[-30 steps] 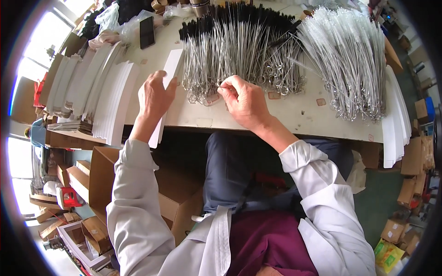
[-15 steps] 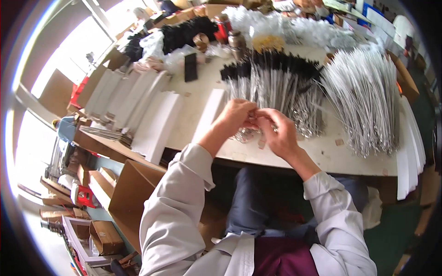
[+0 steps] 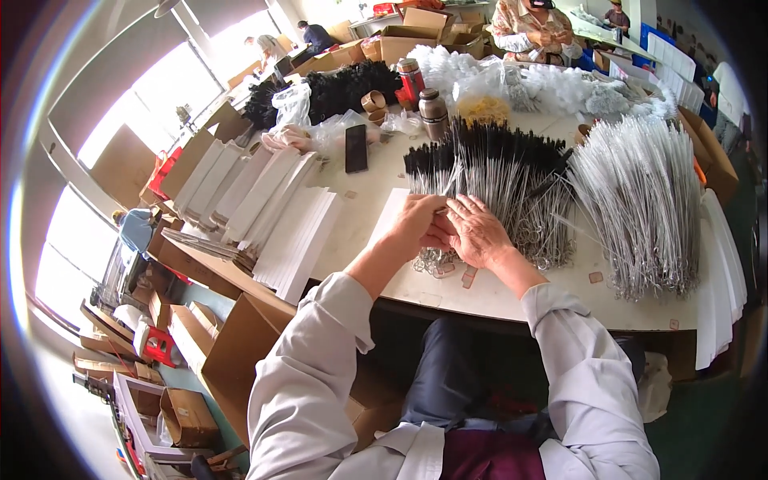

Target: Sorting and packing industrial wire brushes into boxes at a factory workstation.

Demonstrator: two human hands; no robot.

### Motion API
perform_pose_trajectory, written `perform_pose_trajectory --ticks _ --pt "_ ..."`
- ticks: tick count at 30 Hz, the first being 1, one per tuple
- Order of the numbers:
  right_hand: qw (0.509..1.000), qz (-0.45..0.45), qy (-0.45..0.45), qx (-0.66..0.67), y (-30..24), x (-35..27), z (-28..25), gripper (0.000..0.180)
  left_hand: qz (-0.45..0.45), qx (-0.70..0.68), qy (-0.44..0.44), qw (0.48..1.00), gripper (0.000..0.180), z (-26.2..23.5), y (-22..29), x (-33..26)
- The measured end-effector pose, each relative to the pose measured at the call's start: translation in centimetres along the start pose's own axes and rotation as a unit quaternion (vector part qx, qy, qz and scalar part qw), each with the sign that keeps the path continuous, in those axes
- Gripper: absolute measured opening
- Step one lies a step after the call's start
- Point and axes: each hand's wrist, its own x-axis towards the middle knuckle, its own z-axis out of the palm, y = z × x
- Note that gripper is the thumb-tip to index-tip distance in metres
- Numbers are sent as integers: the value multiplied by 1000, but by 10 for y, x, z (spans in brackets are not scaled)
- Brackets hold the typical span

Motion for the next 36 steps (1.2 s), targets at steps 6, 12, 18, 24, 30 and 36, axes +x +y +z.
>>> perform_pose_trajectory --ticks 6,12,18,24,30,36 --pt "999 16 -10 40 0 1 1 62 18 -25 -5 1000 25 -20 15 -20" --pt "999 22 -14 40 1 2 0 62 46 -1 -31 998 28 -22 27 -70" --pt "991 38 43 124 2 -4 -11 58 117 29 -75 990 35 -28 24 -129" --pt "575 82 -11 814 -29 -44 -98 62 141 94 -100 981 34 -8 -28 -140" --pt "603 181 78 773 -37 -89 -134 40 114 136 -165 970 27 22 -67 -122" --pt "664 208 131 707 -25 -115 -155 34 50 -36 -256 965 37 35 -80 -112"
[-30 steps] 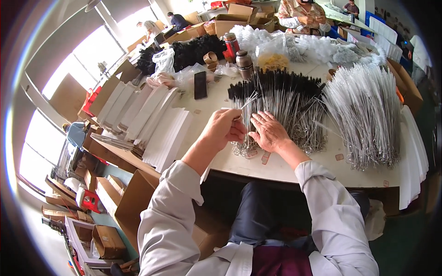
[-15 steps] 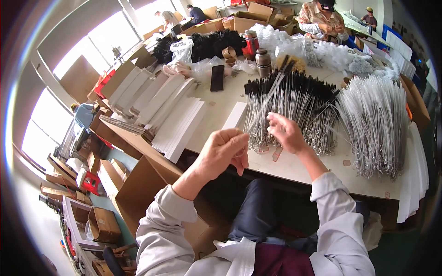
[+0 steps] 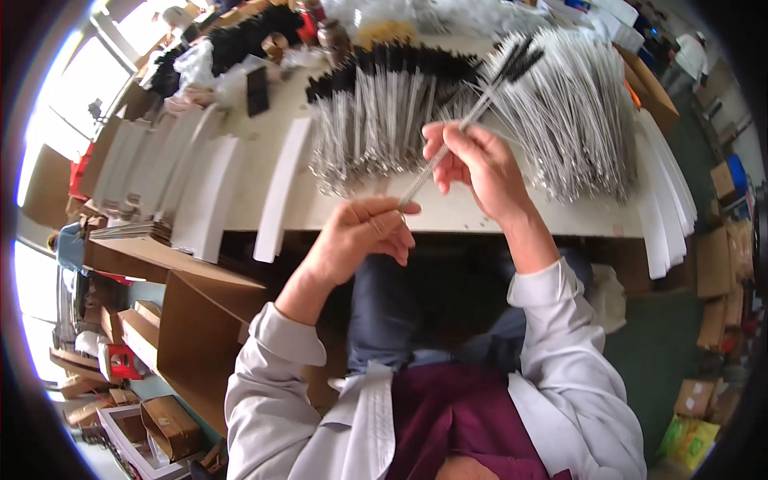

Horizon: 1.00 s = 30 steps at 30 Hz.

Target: Sorting and packing industrial wire brushes into boxes at a factory workstation.

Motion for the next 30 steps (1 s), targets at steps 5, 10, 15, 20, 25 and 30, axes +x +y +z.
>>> perform_pose_trajectory --ticks 5,10,15,20,25,30 --pt "998 -53 22 -19 -1 -14 -25 34 -6 -38 -18 999 33 17 -11 15" --pt "990 -111 73 -43 -8 -28 -37 33 -12 -130 -11 991 20 22 -33 25" --pt "990 -119 76 -15 -5 -37 -50 32 34 -246 -9 969 15 30 -48 36" --pt "982 -105 154 11 -8 -54 -60 33 47 -273 -10 961 19 58 -56 45" --pt "983 -92 148 57 11 -60 -62 32 98 -269 -12 958 17 47 -76 42" --pt "977 -140 160 -22 1 -76 -63 36 48 -275 -11 960 22 62 -79 50"
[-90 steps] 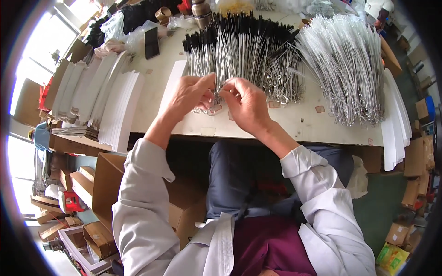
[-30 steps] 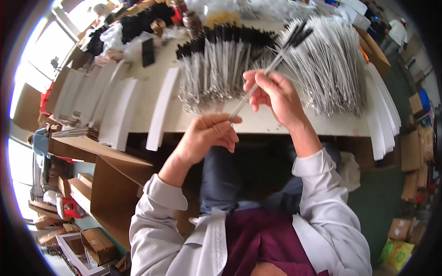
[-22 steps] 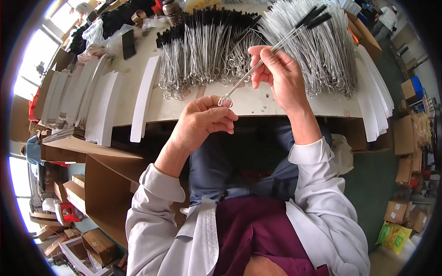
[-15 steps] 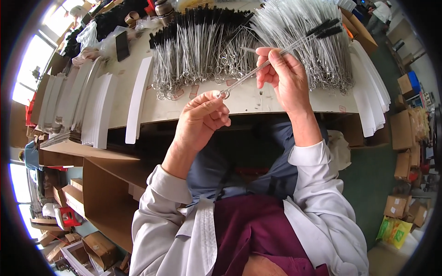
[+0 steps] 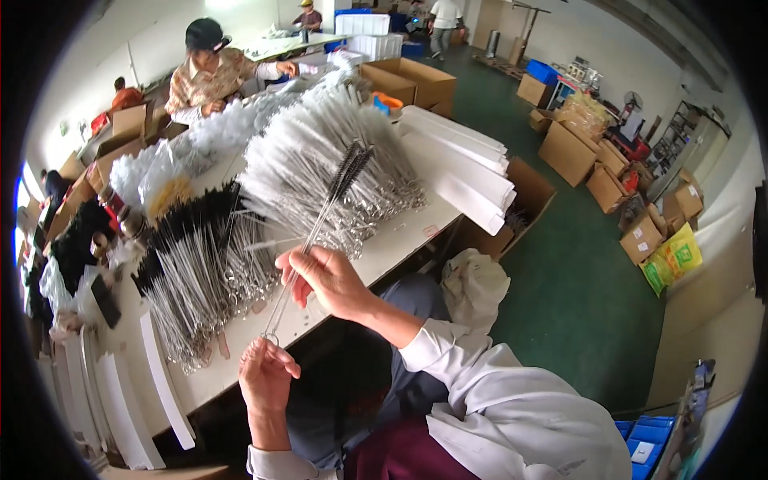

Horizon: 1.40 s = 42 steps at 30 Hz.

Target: Sorting and packing industrial wire brushes into boxes at a factory workstation.

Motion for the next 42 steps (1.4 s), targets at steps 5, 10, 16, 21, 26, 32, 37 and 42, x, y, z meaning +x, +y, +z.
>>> perform_pose_trajectory --ticks 5,10,16,21,26,32,37,42 --pt "996 -31 29 -82 0 -7 -5 37 -63 100 -40 992 29 14 -5 4" --pt "982 47 84 164 -4 -13 -13 36 -68 56 -55 995 28 19 -17 2" --pt "962 37 173 209 -16 -28 -21 35 -158 90 -45 982 30 30 -56 -4" --pt "973 0 213 88 -14 -35 -68 35 -116 261 38 958 24 27 -48 15" --pt "966 17 259 6 -18 -45 -110 36 -11 445 16 895 22 40 -42 78" --pt "960 46 263 -85 -19 -59 -126 35 219 684 -25 695 20 62 -68 130" --pt "955 55 265 -120 -14 -67 -131 34 354 751 -69 553 40 78 -94 138" --pt "957 49 255 -133 -11 -70 -134 34 343 763 -71 543 34 79 -94 147"
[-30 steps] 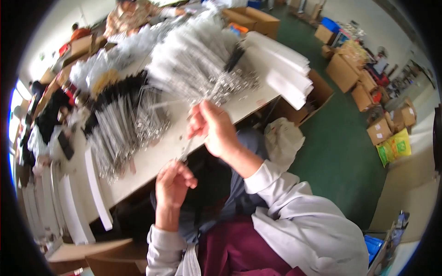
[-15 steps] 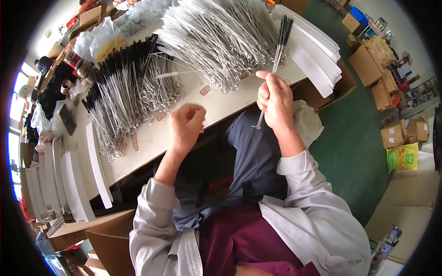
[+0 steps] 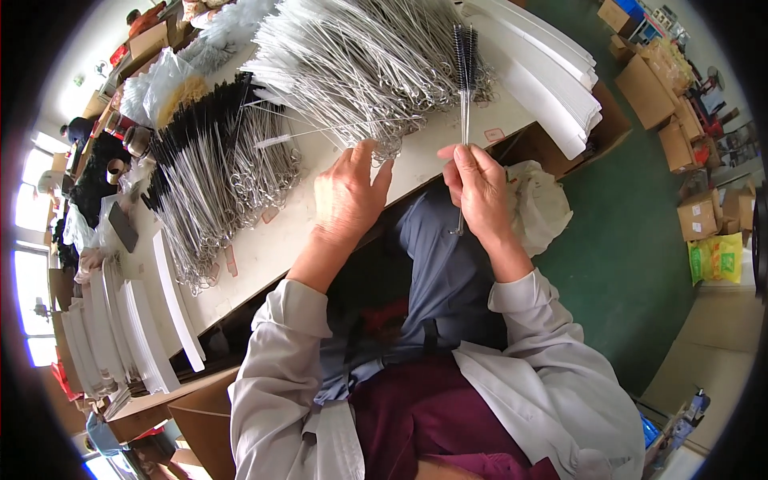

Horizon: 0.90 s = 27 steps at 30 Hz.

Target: Sorting and packing industrial wire brushes into boxes at a factory workstation.

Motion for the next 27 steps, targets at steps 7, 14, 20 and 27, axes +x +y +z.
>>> perform_pose_trajectory --ticks 7,14,20,27 --pt "991 -84 7 -105 16 29 14 36 -62 -173 0 983 15 -20 -6 29" --pt "995 -85 4 -60 14 41 29 34 -38 -109 -50 992 13 -17 5 44" --pt "993 -101 19 -66 8 44 31 25 35 -22 -110 993 22 -11 15 67" --pt "967 -213 35 -133 -27 46 27 21 47 -60 -126 989 23 -24 32 88"
